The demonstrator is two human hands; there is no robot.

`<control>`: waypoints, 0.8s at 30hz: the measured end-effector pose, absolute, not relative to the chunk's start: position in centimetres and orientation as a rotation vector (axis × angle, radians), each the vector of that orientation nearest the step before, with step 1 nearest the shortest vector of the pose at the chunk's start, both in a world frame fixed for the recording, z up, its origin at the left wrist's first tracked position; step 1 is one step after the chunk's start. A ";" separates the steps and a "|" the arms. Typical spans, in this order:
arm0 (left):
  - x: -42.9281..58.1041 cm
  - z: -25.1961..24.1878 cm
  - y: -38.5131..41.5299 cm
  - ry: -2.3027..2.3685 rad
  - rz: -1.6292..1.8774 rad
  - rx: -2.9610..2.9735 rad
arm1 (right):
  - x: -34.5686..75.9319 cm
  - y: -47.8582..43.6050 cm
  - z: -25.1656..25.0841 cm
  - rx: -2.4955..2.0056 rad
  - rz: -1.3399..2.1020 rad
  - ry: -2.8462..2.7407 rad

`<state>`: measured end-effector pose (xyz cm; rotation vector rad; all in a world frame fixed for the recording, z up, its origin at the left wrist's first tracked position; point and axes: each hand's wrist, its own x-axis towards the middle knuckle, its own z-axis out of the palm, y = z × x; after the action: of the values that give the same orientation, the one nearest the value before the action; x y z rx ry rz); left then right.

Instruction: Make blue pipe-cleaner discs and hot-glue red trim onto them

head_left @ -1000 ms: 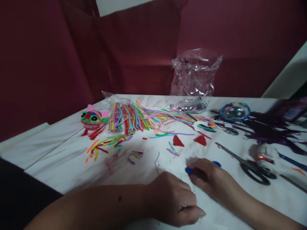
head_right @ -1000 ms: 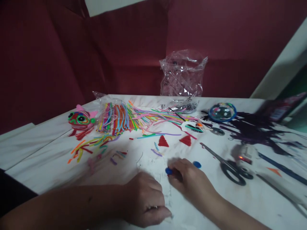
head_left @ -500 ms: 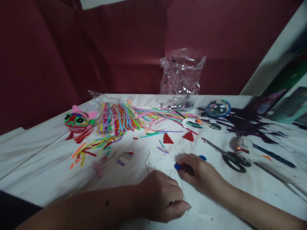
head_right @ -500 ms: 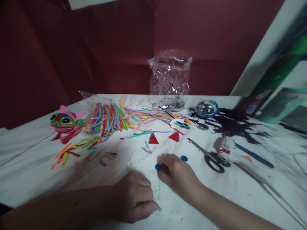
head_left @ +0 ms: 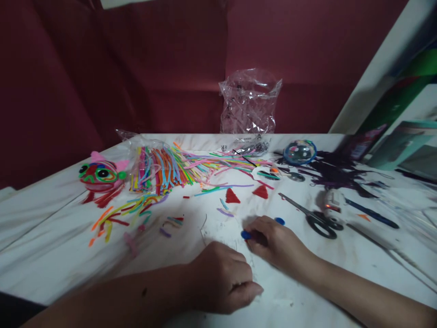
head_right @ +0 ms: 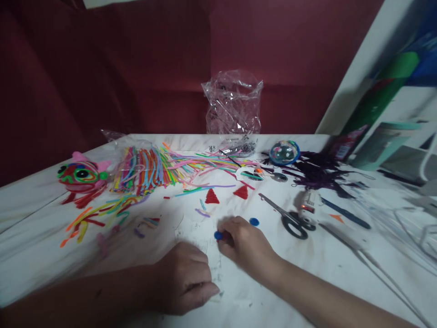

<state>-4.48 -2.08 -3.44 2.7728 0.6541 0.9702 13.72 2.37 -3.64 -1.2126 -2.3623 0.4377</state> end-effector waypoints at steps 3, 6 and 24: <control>-4.5 -3.3 -2.1 0.656 0.954 2.762 | 13.7 2.4 -3.6 -1.216 0.434 -2.358; -4.5 -3.2 -2.0 0.657 0.936 2.752 | 13.6 2.5 -3.5 -1.215 0.408 -2.352; -4.4 -3.0 -1.9 0.665 0.885 2.732 | 13.6 2.1 -3.4 -1.236 0.415 -2.325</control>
<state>-4.39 -1.93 -3.01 2.7323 0.6645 0.8845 13.58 2.10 -3.40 -1.2357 -2.3249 0.4151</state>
